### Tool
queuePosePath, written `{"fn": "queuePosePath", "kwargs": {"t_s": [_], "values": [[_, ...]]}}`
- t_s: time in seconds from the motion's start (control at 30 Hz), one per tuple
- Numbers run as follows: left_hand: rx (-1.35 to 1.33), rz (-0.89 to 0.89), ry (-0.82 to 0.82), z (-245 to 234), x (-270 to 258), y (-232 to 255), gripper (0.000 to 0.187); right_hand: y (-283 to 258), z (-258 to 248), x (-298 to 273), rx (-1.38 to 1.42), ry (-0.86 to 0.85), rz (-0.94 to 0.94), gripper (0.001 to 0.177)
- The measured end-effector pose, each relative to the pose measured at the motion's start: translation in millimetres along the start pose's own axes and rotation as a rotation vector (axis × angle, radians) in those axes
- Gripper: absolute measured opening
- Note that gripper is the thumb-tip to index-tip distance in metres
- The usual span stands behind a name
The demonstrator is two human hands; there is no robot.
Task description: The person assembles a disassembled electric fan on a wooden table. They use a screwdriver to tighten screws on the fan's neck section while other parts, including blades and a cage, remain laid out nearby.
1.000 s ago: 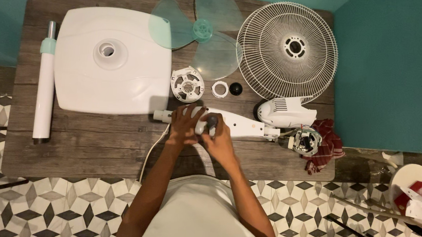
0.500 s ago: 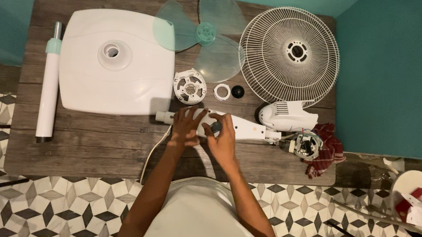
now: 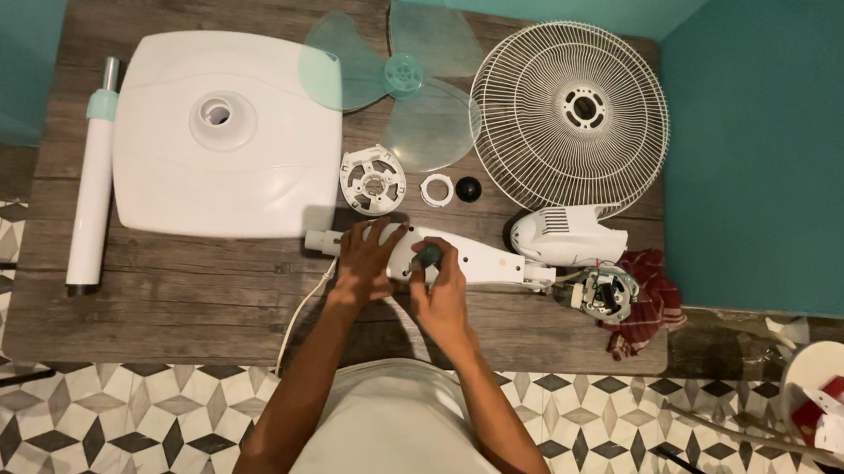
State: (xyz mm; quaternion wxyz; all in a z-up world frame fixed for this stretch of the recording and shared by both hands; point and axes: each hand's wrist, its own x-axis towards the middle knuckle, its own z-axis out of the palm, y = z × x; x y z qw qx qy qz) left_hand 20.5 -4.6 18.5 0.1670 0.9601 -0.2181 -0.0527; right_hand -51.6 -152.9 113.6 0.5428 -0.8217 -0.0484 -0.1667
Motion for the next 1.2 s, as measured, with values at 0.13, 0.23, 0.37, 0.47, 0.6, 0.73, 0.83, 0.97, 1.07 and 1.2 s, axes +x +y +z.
{"fn": "queuePosePath", "kwargs": {"t_s": [0.13,0.23,0.37,0.47,0.6,0.73,0.83,0.97,1.07,1.2], "values": [[-0.050,0.012,0.024,5,-2,-2,0.119,11,13,-3,0.075,-0.005,-0.050,0.024],[-0.026,0.028,0.064,10,-2,-5,0.109,19,26,-1,0.097,0.000,0.094,0.018],[-0.088,0.035,0.140,15,-3,-5,0.094,16,27,6,0.082,-0.050,0.311,0.016],[-0.089,0.042,0.163,10,-3,-3,0.093,1,16,14,-0.040,-0.034,0.000,0.016],[-0.137,-0.045,-0.046,-6,1,6,0.108,-19,-2,16,-0.235,-0.059,-0.086,0.034],[-0.028,-0.018,-0.069,-13,-4,6,0.115,-26,-10,14,-0.181,-0.054,0.019,0.041],[-0.071,-0.005,0.002,-10,-3,6,0.111,-26,-12,14,-0.188,-0.019,-0.001,0.051],[-0.085,0.000,0.024,-9,-4,6,0.109,-23,-13,15,-0.143,0.008,-0.040,0.053],[-0.067,0.004,0.008,-11,-4,6,0.112,-22,-14,13,-0.009,-0.050,0.023,0.048],[-0.122,0.028,0.088,-11,-5,6,0.105,-11,-5,7,0.010,-0.125,0.072,0.039]]}}
